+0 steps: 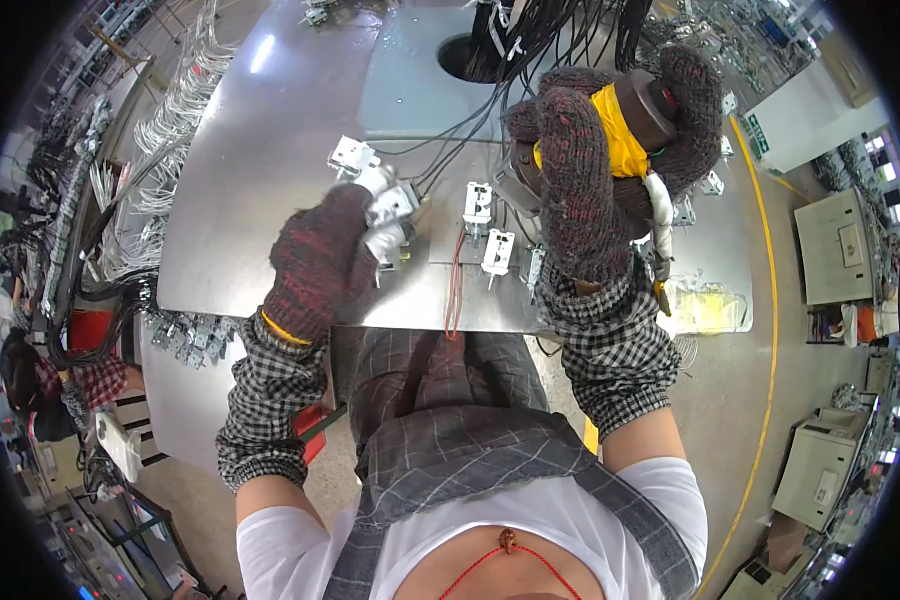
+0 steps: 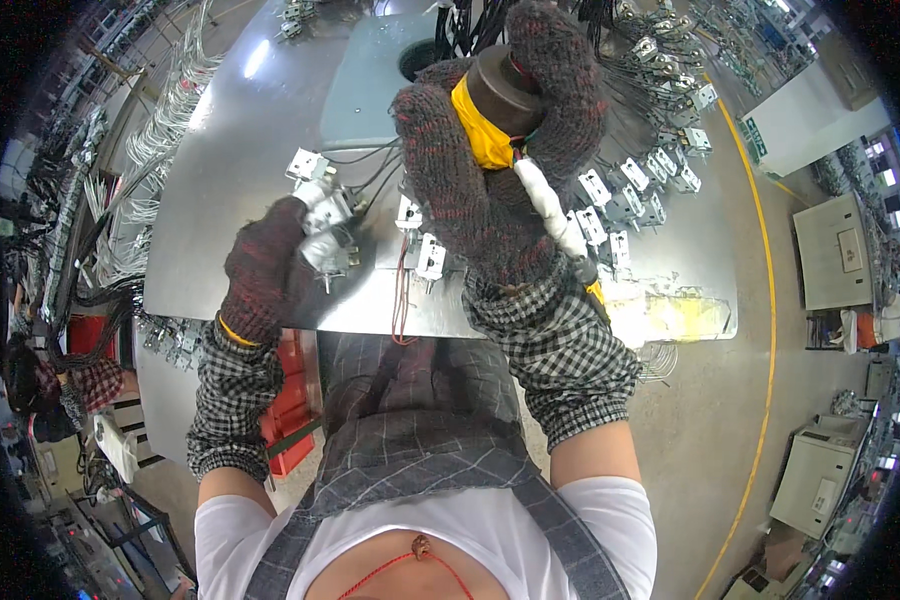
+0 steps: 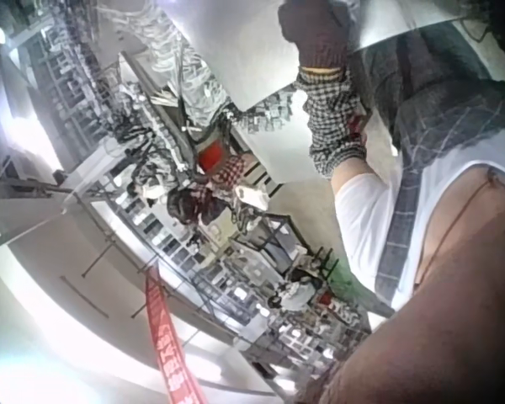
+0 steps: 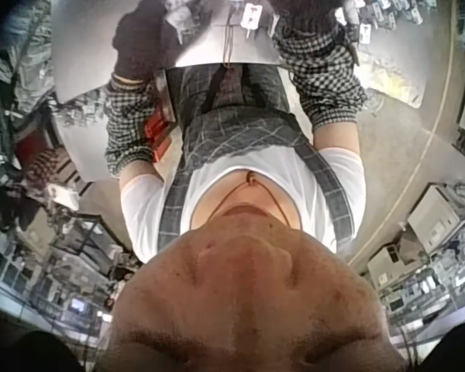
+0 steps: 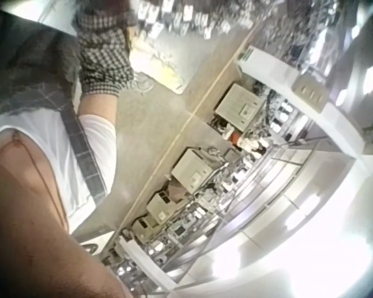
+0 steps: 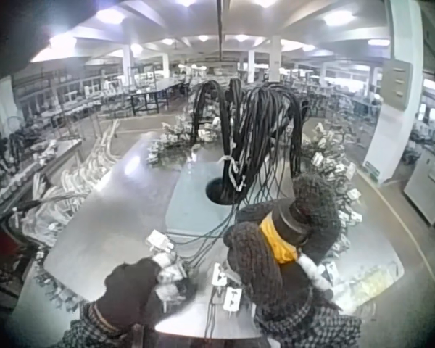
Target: Assembling and wiring electrical components on a production line using an electric screwdriver.
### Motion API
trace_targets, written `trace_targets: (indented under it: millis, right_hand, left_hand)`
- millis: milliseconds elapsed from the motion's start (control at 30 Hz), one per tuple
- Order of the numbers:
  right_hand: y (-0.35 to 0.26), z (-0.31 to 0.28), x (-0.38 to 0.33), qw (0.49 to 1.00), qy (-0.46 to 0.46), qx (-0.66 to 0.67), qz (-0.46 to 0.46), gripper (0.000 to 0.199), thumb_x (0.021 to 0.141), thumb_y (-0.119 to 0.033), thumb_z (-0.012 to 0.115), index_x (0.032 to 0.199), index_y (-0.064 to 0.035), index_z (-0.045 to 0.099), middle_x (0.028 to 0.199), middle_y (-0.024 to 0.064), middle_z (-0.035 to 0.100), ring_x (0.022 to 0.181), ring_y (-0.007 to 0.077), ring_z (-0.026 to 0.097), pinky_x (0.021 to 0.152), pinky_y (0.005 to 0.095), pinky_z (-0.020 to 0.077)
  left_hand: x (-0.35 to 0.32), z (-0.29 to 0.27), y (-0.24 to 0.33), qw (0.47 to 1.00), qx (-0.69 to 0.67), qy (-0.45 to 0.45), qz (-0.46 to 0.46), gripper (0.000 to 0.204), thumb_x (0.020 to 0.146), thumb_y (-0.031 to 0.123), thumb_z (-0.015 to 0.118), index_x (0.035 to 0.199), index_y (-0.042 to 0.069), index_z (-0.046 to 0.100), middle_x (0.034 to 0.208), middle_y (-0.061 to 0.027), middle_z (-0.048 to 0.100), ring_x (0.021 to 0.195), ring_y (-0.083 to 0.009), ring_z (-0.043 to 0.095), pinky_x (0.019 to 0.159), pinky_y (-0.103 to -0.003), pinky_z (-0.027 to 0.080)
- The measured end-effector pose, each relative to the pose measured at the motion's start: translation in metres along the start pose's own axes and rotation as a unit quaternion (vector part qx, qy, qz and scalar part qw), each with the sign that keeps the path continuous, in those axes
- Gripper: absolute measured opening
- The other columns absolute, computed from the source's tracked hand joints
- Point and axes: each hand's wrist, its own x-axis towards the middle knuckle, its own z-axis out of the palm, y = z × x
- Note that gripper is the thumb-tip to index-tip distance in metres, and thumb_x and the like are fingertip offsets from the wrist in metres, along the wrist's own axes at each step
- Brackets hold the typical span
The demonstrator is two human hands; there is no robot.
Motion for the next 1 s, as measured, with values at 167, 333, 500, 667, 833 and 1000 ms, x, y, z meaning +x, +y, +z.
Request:
trace_targets:
  millis: [167,333,500,667,833,1000]
  right_hand:
    - [0.003,0.001,-0.001,0.994,-0.017,-0.106,-0.038,0.065,0.086,0.002,0.068,0.14,-0.0105,0.035,0.095,0.0191,0.064,0.074,0.0249,0.069,0.064,0.0363,0.0614]
    - [0.002,0.005,0.001,0.991,-0.02,-0.117,-0.062,0.064,0.088,-0.004,0.067,0.142,-0.0113,0.032,0.096,0.0174,0.064,0.074,0.0241,0.068,0.065,0.0362,0.0617]
    - [0.004,0.0,0.005,0.991,-0.032,-0.094,-0.093,0.066,0.088,-0.005,0.067,0.142,-0.0095,0.03,0.096,0.015,0.064,0.074,0.0228,0.067,0.061,0.0353,0.0604]
    - [-0.014,-0.003,0.007,0.999,-0.028,-0.037,-0.019,0.051,0.093,-0.01,0.061,0.137,-0.0049,0.037,0.096,0.0139,0.067,0.076,0.0229,0.068,0.071,0.0382,0.0586]
    - [-0.017,-0.021,0.014,0.993,-0.021,-0.067,-0.09,0.038,0.1,-0.019,0.049,0.133,-0.002,0.042,0.102,0.0218,0.066,0.078,0.0262,0.07,0.077,0.0386,0.0574]
    - [-0.02,-0.017,0.017,0.997,-0.023,-0.053,-0.054,0.063,0.092,-0.013,0.061,0.143,-0.0123,0.024,0.097,0.0213,0.065,0.067,0.0262,0.067,0.06,0.0404,0.0589]
  left_hand:
    - [0.005,0.004,0.023,0.716,-0.679,0.078,-0.14,0.04,0.095,0.017,0.055,0.13,-0.002,0.05,0.116,-0.0147,0.061,0.101,-0.0225,0.063,0.088,-0.035,0.053]
    - [0.01,0.026,0.031,0.437,-0.851,0.185,-0.225,0.038,0.097,0.02,0.057,0.126,-0.003,0.052,0.113,-0.0126,0.06,0.108,-0.0194,0.059,0.094,-0.032,0.051]
    - [0.009,0.04,0.027,0.293,-0.912,0.185,-0.22,0.033,0.096,0.012,0.057,0.126,-0.002,0.052,0.113,-0.0113,0.06,0.104,-0.017,0.061,0.088,-0.029,0.054]
    - [0.013,0.047,0.049,0.947,-0.208,0.246,0.002,0.055,0.08,0.026,0.077,0.126,0.003,0.056,0.099,-0.0145,0.065,0.083,-0.021,0.067,0.07,-0.031,0.056]
    - [0.048,0.054,0.06,0.939,-0.296,0.166,0.052,0.06,0.077,0.029,0.078,0.128,0.006,0.056,0.097,-0.0102,0.064,0.08,-0.0207,0.067,0.065,-0.034,0.054]
    - [0.041,0.03,0.021,0.956,-0.284,0.074,0.03,0.057,0.078,0.024,0.078,0.127,0.006,0.056,0.102,-0.0141,0.067,0.084,-0.0247,0.069,0.072,-0.036,0.056]
